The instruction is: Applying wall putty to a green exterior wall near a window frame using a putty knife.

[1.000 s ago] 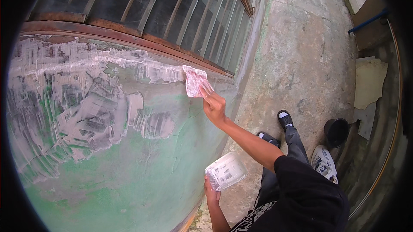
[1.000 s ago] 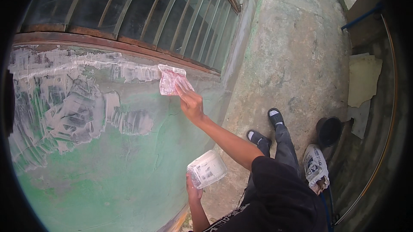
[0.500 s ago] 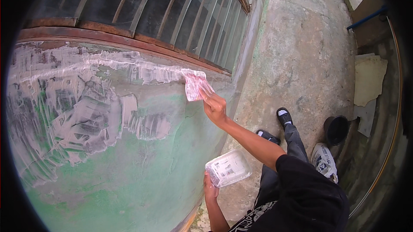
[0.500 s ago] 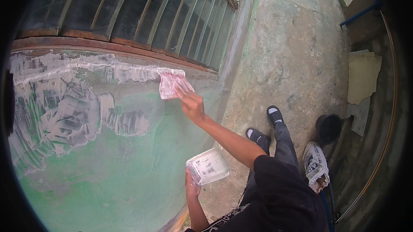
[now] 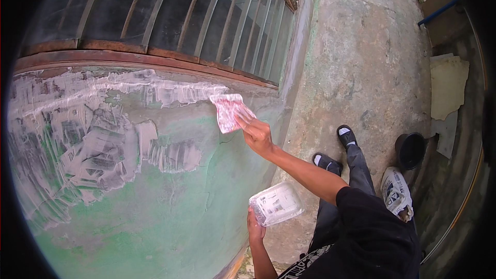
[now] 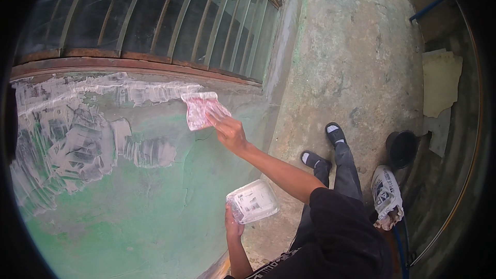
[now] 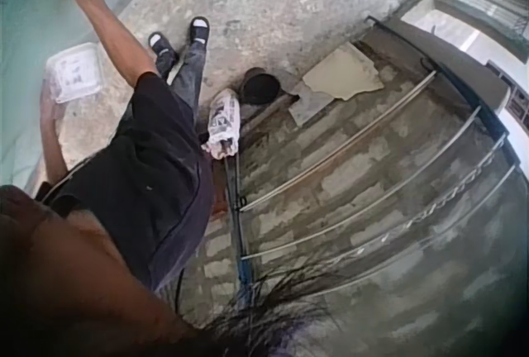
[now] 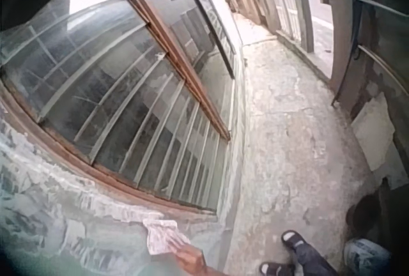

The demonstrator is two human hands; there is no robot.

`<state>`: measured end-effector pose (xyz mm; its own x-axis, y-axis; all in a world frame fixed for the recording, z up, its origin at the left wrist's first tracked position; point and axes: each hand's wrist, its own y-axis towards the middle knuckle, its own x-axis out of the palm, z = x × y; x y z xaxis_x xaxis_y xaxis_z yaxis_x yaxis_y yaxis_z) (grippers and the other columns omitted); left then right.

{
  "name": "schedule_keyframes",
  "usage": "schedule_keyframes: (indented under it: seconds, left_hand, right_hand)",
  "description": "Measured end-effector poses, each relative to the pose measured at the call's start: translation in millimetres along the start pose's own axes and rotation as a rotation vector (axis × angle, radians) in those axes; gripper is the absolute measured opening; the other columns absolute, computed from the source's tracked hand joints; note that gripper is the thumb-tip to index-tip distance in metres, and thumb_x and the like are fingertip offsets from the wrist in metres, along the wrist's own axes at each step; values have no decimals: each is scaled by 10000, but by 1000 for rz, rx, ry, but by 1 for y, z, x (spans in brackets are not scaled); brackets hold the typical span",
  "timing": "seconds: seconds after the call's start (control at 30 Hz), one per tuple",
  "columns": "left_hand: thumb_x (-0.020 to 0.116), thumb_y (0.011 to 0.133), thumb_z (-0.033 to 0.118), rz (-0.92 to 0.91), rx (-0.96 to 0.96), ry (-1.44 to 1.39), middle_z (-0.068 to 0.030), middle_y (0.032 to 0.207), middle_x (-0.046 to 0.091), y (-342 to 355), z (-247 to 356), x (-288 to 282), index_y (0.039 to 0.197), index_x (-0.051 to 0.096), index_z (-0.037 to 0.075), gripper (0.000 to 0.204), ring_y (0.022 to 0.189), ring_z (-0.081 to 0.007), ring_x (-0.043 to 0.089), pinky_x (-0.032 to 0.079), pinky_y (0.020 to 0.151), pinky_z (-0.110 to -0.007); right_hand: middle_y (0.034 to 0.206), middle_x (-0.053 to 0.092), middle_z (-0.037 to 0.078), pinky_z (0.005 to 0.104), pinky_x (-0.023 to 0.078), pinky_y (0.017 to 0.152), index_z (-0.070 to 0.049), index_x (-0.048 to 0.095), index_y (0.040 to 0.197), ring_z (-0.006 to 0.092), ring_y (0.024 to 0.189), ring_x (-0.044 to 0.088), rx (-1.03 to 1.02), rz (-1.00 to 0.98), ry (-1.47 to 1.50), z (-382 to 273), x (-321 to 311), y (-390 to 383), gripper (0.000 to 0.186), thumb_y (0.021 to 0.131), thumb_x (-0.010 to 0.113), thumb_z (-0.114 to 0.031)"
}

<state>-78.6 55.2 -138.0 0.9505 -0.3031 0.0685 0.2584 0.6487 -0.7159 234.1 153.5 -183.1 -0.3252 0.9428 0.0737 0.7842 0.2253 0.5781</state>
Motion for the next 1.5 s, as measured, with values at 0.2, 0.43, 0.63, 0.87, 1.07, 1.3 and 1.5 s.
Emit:
schedule_keyframes:
  seconds: [0.2, 0.43, 0.63, 0.87, 1.07, 1.3, 1.5]
  left_hand:
    - [384, 1046, 440, -22, -12, 56, -114, 1285, 588, 2, 0, -5, 1340, 487, 6, 534, 1163, -227, 581, 439, 1029, -382]
    - [368, 1054, 421, -22, 27, 111, -116, 1281, 590, 3, 10, -12, 1341, 483, -1, 523, 1160, -232, 584, 447, 1024, -380]
    - [376, 1055, 402, -65, 31, 152, -116, 1269, 596, 6, 22, -7, 1329, 490, -6, 505, 1145, -232, 592, 463, 1008, -378]
    - [372, 1052, 418, -78, 41, 206, -128, 1276, 587, 8, 25, -29, 1339, 478, -9, 525, 1154, -239, 587, 468, 1005, -378]
    - [389, 1052, 407, -104, 38, 207, -112, 1262, 597, 9, 24, -35, 1321, 499, -4, 503, 1137, -221, 593, 470, 996, -366]
    - [390, 1054, 396, -107, 35, 203, -117, 1274, 590, 8, 25, -36, 1335, 488, -5, 500, 1141, -220, 592, 468, 999, -361]
    - [392, 1054, 394, -120, 50, 197, -121, 1281, 586, 4, 26, -39, 1340, 483, -12, 506, 1138, -223, 592, 467, 999, -361]
  right_hand:
    - [633, 551, 110, 385, 472, 565, -69, 619, 1299, 272, 574, 561, 66, -15, 3, -8, 13, 29, 691, 639, 614, 135]
    - [632, 549, 114, 387, 473, 566, -74, 612, 1309, 275, 572, 562, 55, -100, -3, -25, -2, 12, 697, 643, 611, 134]
    - [649, 566, 121, 394, 479, 566, -80, 594, 1329, 280, 568, 565, -47, 112, 74, -49, 11, 58, 721, 642, 601, 140]
    - [631, 565, 138, 369, 491, 565, -55, 637, 1275, 274, 552, 569, 41, -67, 40, -75, 6, 51, 641, 672, 579, 158]
    - [651, 567, 125, 392, 488, 578, -83, 595, 1328, 281, 586, 573, -77, 6, 29, -86, 6, 52, 722, 638, 609, 132]
    - [644, 562, 145, 377, 480, 553, -46, 640, 1269, 281, 557, 562, 10, 55, 53, -119, 34, 82, 647, 655, 592, 151]
    - [685, 592, 132, 401, 497, 586, -56, 573, 1342, 294, 606, 583, -60, -36, 50, -133, 18, 57, 739, 627, 610, 130]
